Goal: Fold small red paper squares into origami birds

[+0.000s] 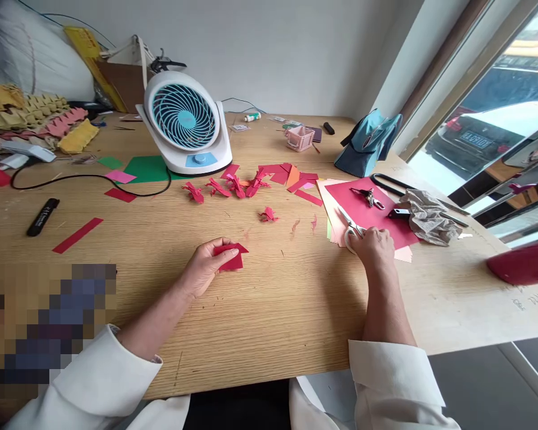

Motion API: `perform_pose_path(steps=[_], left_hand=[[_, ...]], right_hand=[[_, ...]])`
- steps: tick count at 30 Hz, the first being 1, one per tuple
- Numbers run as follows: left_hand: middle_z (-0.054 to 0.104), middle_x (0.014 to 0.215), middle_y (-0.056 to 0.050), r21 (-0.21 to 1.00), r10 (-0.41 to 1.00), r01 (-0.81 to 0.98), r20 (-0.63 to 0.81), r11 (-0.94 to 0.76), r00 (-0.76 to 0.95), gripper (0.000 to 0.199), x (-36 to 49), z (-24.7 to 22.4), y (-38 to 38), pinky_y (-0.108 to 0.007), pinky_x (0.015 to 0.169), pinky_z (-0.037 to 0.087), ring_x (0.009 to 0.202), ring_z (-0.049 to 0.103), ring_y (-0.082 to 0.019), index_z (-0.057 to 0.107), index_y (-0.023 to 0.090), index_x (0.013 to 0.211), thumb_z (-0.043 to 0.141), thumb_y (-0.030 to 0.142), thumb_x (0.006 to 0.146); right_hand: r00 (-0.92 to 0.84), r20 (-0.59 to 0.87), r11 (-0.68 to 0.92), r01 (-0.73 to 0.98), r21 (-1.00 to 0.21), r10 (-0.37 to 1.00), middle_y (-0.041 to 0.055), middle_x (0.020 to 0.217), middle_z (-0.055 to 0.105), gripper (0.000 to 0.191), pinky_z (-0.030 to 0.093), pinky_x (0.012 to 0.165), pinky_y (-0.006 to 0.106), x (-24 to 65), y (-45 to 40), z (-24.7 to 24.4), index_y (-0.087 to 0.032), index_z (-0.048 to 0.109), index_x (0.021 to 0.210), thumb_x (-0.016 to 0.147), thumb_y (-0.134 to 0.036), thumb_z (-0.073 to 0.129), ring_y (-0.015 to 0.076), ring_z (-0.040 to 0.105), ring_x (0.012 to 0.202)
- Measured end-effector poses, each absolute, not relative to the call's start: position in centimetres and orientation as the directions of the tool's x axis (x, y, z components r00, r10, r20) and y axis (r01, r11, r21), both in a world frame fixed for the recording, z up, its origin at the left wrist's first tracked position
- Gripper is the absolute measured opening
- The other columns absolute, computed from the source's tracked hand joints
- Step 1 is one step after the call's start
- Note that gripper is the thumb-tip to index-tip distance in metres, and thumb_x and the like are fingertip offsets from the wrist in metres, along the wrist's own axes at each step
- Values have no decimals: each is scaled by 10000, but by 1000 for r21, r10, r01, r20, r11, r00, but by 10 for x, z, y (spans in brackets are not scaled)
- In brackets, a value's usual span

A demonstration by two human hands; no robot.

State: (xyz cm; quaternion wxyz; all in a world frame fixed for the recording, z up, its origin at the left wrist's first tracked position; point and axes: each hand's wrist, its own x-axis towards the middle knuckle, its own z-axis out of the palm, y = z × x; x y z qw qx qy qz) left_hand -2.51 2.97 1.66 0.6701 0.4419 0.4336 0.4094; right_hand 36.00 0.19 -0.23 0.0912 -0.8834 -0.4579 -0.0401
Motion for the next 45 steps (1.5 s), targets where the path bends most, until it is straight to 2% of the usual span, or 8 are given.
perform_pose_path(steps=[3, 6, 9, 11, 15, 22, 31, 45], left_hand=[[654, 742, 16, 942, 938, -194, -216, 274, 272, 359, -26, 20, 31, -188, 611, 469, 649, 572, -83, 641, 136, 827, 851, 314, 596], [671, 750, 20, 940, 948, -226, -196, 254, 251, 354, -28, 23, 33, -182, 640, 455, 665, 577, -77, 655, 139, 821, 865, 283, 576], [690, 765, 14, 940, 954, -242, -183, 241, 238, 337, -30, 25, 35, -199, 654, 457, 681, 587, -89, 673, 146, 825, 864, 276, 580], [697, 770, 4, 940, 957, -248, -176, 233, 232, 313, -32, 27, 36, -213, 661, 460, 692, 593, -100, 685, 144, 814, 858, 282, 593], [690, 751, -7, 954, 956, -222, -141, 201, 257, 227, -36, 31, 37, -228, 672, 461, 692, 589, -108, 706, 135, 780, 821, 286, 654], [714, 729, -22, 946, 959, -245, -154, 212, 238, 148, -38, 39, 36, -232, 701, 467, 747, 658, -143, 698, 142, 691, 782, 258, 651], [709, 649, -17, 906, 951, -319, -216, 280, 222, 186, -37, 43, 34, -244, 629, 451, 656, 678, -164, 641, 145, 618, 795, 246, 594], [721, 681, -31, 896, 949, -319, -269, 310, 167, 199, -35, 44, 34, -267, 616, 496, 668, 691, -180, 625, 137, 656, 779, 230, 569]], right_hand=[[654, 77, -640, 754, -147, 753, 275, 1038, 623, 468, 468, 767, 450, 341, 5, 11, -58, 645, 1009, 854, -477, 506, 390, 602, 966], [542, 97, -473, 796, -377, 835, 206, 999, 651, 375, 461, 746, 400, 302, 8, 26, -102, 607, 1042, 863, -411, 491, 313, 610, 904], [189, -53, -158, 602, -783, 981, 109, 867, 653, 411, 441, 629, 311, 251, 3, 38, -156, 580, 997, 872, -528, 457, 215, 589, 741], [-87, -146, -94, 436, -895, 986, 78, 871, 633, 454, 421, 609, 277, 221, -4, 43, -172, 590, 966, 811, -597, 554, 192, 570, 756], [-324, -262, -135, 365, -921, 909, 16, 757, 545, 465, 374, 571, 257, 186, -18, 44, -174, 567, 879, 797, -631, 608, 144, 482, 681], [-490, -301, -96, 400, -912, 818, 14, 731, 522, 551, 373, 593, 281, 178, -25, 44, -173, 512, 808, 842, -723, 490, 131, 453, 647], [-502, -316, -147, 347, -926, 805, -4, 680, 510, 579, 356, 539, 262, 173, -30, 47, -178, 485, 781, 813, -756, 503, 113, 459, 574], [-467, -319, -168, 335, -927, 825, -26, 623, 484, 486, 342, 512, 251, 174, -31, 43, -184, 495, 730, 829, -652, 584, 106, 455, 545]])
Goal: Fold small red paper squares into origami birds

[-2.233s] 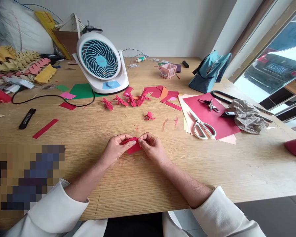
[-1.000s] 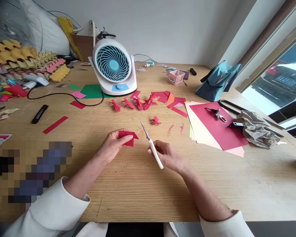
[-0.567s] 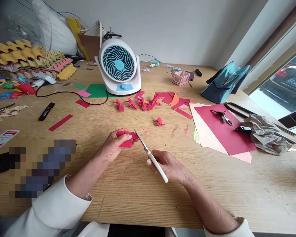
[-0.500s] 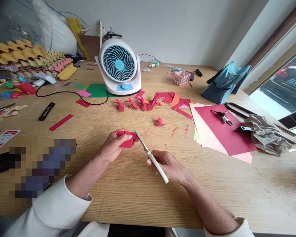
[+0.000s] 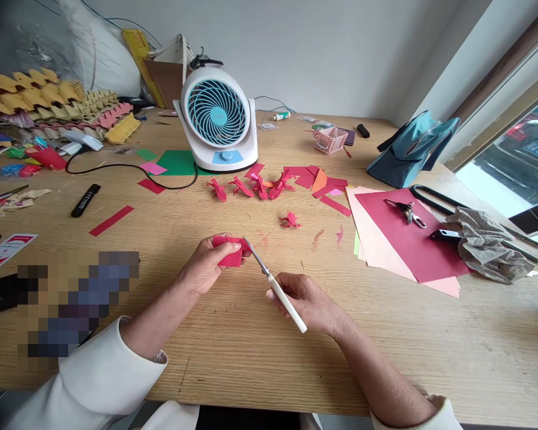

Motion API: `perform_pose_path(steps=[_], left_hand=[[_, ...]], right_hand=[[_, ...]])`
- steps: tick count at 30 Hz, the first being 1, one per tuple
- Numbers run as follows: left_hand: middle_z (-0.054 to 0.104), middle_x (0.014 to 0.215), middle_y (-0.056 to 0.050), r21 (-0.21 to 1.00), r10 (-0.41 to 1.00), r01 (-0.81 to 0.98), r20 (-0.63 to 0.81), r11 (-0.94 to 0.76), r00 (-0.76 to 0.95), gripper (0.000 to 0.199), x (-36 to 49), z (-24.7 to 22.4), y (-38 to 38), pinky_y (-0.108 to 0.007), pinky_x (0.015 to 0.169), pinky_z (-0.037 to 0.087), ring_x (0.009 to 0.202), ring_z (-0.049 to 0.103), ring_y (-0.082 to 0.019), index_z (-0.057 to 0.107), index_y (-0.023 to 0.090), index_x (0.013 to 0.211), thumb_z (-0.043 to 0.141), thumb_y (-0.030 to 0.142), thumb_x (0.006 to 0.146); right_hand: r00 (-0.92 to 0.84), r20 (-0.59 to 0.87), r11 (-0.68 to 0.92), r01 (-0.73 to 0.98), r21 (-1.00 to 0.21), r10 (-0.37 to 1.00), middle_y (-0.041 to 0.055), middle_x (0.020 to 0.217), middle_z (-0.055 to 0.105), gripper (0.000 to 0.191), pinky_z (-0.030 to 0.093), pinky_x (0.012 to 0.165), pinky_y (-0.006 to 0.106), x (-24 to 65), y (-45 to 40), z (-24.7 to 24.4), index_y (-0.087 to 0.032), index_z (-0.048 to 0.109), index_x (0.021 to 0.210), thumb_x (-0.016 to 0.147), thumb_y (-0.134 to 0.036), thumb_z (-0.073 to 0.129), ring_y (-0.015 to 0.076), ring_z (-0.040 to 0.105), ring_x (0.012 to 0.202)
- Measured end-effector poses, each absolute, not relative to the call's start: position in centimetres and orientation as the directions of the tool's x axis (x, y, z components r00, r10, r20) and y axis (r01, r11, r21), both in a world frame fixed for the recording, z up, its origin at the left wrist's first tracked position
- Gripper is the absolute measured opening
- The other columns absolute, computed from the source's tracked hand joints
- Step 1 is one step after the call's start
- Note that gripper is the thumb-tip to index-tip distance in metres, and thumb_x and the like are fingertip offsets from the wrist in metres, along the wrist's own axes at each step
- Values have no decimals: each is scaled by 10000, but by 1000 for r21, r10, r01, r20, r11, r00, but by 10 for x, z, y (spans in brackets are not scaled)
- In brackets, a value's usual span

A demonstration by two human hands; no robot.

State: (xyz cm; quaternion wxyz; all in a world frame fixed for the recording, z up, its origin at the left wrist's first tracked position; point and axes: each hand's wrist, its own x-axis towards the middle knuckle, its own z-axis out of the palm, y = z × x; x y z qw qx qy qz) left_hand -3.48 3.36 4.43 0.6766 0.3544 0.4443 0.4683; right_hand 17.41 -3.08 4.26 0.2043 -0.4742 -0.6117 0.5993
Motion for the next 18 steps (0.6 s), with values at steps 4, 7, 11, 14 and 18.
perform_pose_path(steps=[4, 7, 11, 14, 18], left_hand=[[725, 692, -35, 897, 948, -313, -274, 312, 160, 197, -35, 44, 33, -266, 616, 505, 664, 692, -176, 624, 135, 675, 770, 224, 576], [724, 697, -37, 898, 949, -312, -272, 310, 160, 206, -34, 44, 33, -268, 617, 511, 662, 693, -177, 619, 134, 678, 773, 224, 575], [723, 687, -39, 902, 949, -304, -269, 308, 163, 209, -35, 44, 33, -269, 621, 513, 670, 693, -180, 615, 138, 674, 776, 232, 581], [727, 694, -42, 903, 948, -297, -273, 311, 164, 198, -35, 42, 33, -266, 622, 509, 676, 694, -180, 627, 138, 681, 773, 234, 587], [730, 706, -42, 900, 948, -305, -272, 312, 167, 200, -36, 41, 34, -257, 610, 497, 674, 696, -179, 645, 137, 695, 780, 238, 586]], right_hand=[[-461, -319, -162, 349, -923, 828, -25, 610, 491, 480, 339, 515, 255, 174, -31, 42, -186, 492, 723, 838, -644, 578, 106, 450, 543], [-456, -323, -163, 356, -920, 829, -22, 609, 494, 490, 338, 518, 257, 175, -30, 42, -185, 497, 721, 841, -656, 562, 108, 448, 546], [-450, -327, -169, 355, -919, 831, -23, 601, 499, 474, 335, 518, 258, 174, -30, 43, -189, 494, 707, 825, -636, 597, 109, 445, 544], [-447, -330, -171, 360, -917, 831, -23, 596, 500, 462, 330, 516, 258, 174, -31, 44, -191, 486, 697, 829, -618, 601, 109, 440, 542], [-432, -323, -162, 369, -915, 842, -26, 592, 486, 462, 333, 513, 257, 174, -31, 41, -193, 479, 692, 840, -618, 584, 109, 432, 539]])
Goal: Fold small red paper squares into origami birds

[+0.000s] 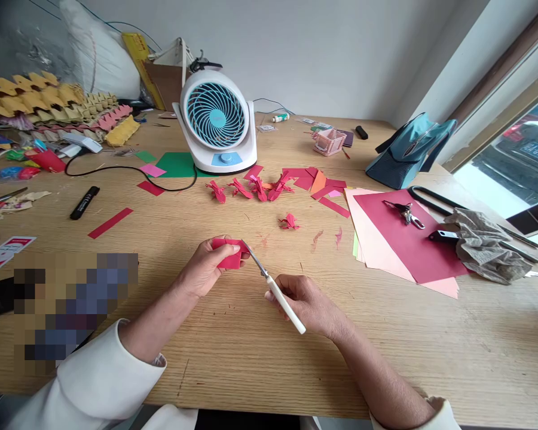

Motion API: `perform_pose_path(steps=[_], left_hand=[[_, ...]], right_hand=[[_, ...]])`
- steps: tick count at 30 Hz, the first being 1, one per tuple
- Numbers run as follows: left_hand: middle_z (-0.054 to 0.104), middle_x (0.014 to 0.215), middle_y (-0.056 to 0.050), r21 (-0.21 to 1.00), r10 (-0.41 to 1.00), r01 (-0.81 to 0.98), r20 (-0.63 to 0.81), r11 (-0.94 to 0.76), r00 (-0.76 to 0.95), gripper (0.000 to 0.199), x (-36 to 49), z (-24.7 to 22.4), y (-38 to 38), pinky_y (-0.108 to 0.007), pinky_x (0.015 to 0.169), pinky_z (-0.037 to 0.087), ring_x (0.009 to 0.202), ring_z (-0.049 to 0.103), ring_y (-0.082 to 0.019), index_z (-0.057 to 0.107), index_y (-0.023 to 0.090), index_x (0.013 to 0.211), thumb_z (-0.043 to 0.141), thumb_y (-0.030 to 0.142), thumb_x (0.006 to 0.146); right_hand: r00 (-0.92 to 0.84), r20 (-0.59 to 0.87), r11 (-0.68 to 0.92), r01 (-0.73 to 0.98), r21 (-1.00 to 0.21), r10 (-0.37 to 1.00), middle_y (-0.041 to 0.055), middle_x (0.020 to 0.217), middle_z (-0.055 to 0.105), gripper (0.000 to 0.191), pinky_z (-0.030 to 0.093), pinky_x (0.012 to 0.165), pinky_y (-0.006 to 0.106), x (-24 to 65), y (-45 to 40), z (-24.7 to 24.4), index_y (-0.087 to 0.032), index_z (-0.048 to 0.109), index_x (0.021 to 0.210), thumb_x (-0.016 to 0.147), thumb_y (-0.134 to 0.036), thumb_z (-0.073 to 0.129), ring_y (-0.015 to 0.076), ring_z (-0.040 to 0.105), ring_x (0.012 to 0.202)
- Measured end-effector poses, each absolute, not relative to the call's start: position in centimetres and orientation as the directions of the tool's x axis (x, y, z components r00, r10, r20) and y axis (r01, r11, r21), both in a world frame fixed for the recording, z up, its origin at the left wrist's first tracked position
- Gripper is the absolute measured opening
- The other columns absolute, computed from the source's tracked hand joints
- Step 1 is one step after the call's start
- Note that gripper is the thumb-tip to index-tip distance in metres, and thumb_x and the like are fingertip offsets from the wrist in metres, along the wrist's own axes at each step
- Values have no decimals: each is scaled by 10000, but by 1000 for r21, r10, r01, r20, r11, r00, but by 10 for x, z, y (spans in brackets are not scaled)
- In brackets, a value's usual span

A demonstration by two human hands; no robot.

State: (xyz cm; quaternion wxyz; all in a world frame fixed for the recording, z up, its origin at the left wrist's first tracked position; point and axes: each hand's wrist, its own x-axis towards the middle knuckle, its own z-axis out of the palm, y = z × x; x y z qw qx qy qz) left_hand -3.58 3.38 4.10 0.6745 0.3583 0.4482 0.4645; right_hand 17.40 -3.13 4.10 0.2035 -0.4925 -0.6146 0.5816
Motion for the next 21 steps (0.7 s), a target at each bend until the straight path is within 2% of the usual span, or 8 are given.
perform_pose_path(steps=[9, 16, 19, 21], left_hand=[[732, 710, -39, 888, 944, -325, -285, 326, 170, 235, -36, 40, 34, -254, 614, 499, 681, 696, -173, 631, 137, 694, 799, 253, 577], [739, 753, -53, 870, 935, -347, -304, 350, 182, 247, -37, 39, 34, -261, 616, 509, 713, 709, -189, 659, 132, 744, 799, 242, 573], [741, 758, -59, 867, 933, -348, -310, 357, 185, 259, -37, 38, 35, -263, 615, 522, 721, 702, -184, 666, 131, 758, 807, 249, 577], [734, 734, -47, 859, 930, -358, -324, 366, 174, 276, -37, 37, 36, -272, 616, 538, 709, 692, -179, 655, 136, 742, 825, 250, 557]], right_hand=[[-411, -262, -83, 403, -911, 873, -29, 608, 454, 463, 317, 503, 245, 175, -31, 30, -189, 481, 695, 875, -611, 546, 103, 409, 545], [-397, -262, -88, 405, -910, 880, -34, 574, 461, 450, 281, 498, 248, 173, -32, 34, -193, 473, 676, 872, -586, 570, 101, 377, 529], [-314, -217, -49, 467, -883, 924, -40, 576, 440, 419, 256, 500, 246, 176, -29, 32, -191, 487, 677, 873, -550, 578, 100, 362, 537], [-211, -145, 3, 576, -817, 967, -45, 582, 424, 385, 246, 507, 246, 183, -23, 28, -191, 505, 693, 886, -519, 561, 100, 351, 541]])
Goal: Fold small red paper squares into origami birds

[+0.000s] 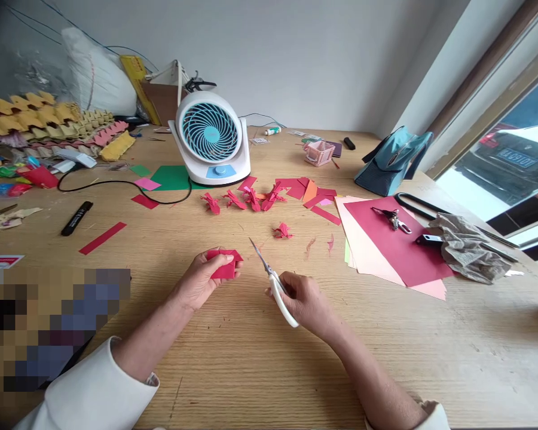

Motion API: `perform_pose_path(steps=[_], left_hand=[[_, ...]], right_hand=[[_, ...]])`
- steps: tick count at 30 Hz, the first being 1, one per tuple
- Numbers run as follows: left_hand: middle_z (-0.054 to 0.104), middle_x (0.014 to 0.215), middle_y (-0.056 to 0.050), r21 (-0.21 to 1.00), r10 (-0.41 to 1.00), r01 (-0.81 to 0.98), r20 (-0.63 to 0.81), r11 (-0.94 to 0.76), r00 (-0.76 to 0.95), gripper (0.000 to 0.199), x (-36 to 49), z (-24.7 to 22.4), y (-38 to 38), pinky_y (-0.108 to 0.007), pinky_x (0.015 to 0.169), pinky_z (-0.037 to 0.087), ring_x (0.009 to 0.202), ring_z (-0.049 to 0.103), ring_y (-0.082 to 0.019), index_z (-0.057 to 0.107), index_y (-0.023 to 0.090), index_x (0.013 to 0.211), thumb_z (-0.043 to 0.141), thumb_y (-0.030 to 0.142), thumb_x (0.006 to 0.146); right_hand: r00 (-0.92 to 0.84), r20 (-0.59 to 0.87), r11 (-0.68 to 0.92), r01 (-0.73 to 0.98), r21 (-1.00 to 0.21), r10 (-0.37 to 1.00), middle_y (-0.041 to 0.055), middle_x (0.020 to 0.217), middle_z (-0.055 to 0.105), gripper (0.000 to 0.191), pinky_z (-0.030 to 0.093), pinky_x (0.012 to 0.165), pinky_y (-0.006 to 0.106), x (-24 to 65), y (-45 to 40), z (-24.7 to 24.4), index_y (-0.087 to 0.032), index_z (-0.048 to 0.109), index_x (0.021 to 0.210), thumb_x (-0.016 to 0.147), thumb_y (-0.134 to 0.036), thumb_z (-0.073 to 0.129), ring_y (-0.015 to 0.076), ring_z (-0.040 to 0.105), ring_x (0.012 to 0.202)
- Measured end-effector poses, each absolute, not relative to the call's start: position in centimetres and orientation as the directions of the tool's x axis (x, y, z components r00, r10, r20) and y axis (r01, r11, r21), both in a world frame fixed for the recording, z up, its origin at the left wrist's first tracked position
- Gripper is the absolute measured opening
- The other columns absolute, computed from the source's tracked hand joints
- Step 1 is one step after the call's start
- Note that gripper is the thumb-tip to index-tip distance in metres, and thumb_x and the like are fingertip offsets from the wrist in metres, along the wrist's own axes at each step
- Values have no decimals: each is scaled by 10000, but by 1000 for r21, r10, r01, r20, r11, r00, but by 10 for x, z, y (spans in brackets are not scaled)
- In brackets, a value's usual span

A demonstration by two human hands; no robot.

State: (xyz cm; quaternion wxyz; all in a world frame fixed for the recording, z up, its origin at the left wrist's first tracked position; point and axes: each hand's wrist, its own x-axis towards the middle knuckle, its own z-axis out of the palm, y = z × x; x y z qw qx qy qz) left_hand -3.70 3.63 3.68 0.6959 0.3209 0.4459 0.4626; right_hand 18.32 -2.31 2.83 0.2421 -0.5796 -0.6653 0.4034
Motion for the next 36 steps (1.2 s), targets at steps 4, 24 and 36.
perform_pose_path(steps=[4, 24, 36], left_hand=[[716, 697, -16, 869, 935, -346, -335, 354, 114, 330, -37, 34, 38, -257, 599, 532, 664, 664, -151, 670, 145, 758, 864, 273, 524], [686, 781, 25, 924, 930, -246, -215, 292, 297, 409, -33, 22, 37, -205, 679, 450, 694, 591, -92, 612, 158, 822, 893, 319, 572], [690, 881, -2, 826, 878, -397, -221, 400, 425, 342, -15, 19, 18, -239, 776, 497, 801, 621, -110, 609, 158, 853, 841, 314, 657]], right_hand=[[36, 95, 16, 869, -495, 995, -19, 639, 518, 293, 287, 567, 260, 213, -6, 21, -199, 519, 725, 875, -446, 567, 123, 433, 575], [470, 177, -467, 882, -59, 865, 166, 1056, 651, 345, 417, 780, 387, 312, 14, 16, -160, 704, 1077, 885, -396, 542, 313, 624, 967], [-197, 80, 117, 183, -976, 977, 54, 866, 673, 284, 473, 725, 292, 157, -15, 25, -169, 629, 952, 909, -447, 587, 165, 615, 781]])
